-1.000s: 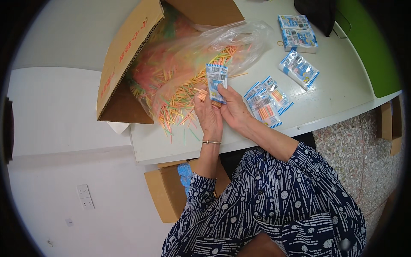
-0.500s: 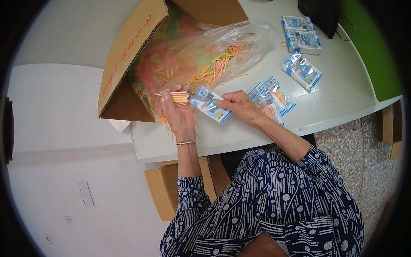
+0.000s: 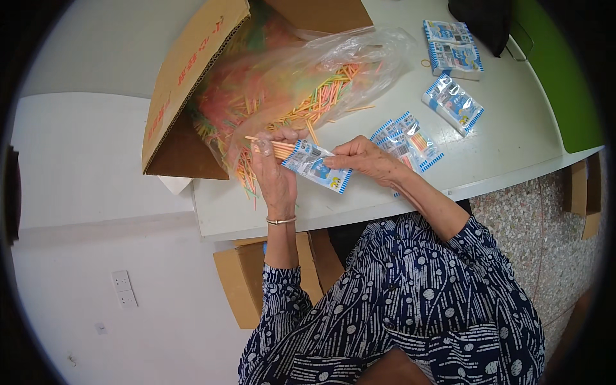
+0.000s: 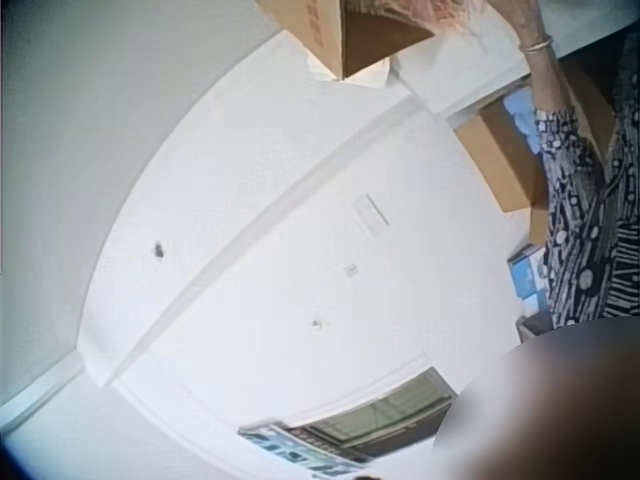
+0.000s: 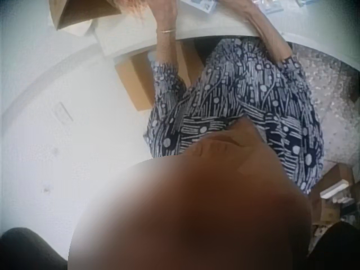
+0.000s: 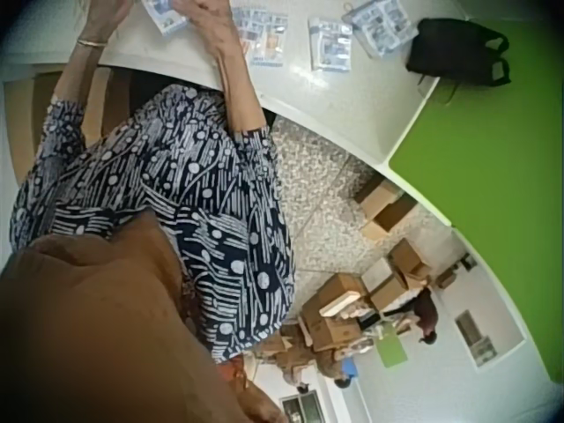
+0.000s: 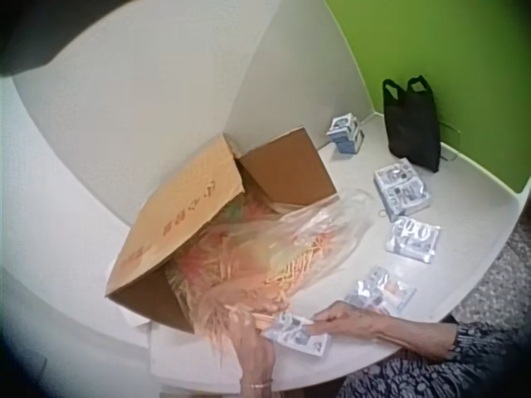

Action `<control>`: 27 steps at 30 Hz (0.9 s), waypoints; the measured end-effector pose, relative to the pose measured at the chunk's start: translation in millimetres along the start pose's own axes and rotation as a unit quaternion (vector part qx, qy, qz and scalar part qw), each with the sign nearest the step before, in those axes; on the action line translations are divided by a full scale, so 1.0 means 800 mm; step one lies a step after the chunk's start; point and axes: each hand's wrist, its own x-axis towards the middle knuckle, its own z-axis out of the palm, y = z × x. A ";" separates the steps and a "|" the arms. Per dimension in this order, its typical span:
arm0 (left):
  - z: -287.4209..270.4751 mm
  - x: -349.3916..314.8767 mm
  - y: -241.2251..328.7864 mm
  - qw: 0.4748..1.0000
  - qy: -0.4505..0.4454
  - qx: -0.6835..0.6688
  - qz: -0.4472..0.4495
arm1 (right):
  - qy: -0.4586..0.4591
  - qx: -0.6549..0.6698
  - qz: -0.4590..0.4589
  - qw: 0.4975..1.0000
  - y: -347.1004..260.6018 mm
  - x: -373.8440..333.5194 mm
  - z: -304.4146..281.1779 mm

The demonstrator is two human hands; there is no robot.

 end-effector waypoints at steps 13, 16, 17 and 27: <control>-0.001 -0.019 0.012 0.971 -0.063 0.230 -0.027 | 0.001 -0.025 -0.019 1.000 0.000 -0.005 0.000; -0.008 -0.019 0.021 0.956 -0.076 0.281 -0.014 | 0.005 -0.025 -0.035 0.999 -0.001 -0.005 0.000; -0.010 -0.020 0.022 0.933 -0.099 0.345 -0.024 | 0.000 -0.028 -0.042 0.999 -0.003 -0.006 0.001; 0.017 -0.025 0.009 0.936 -0.121 0.331 -0.004 | -0.009 -0.078 -0.061 0.995 -0.002 -0.017 -0.004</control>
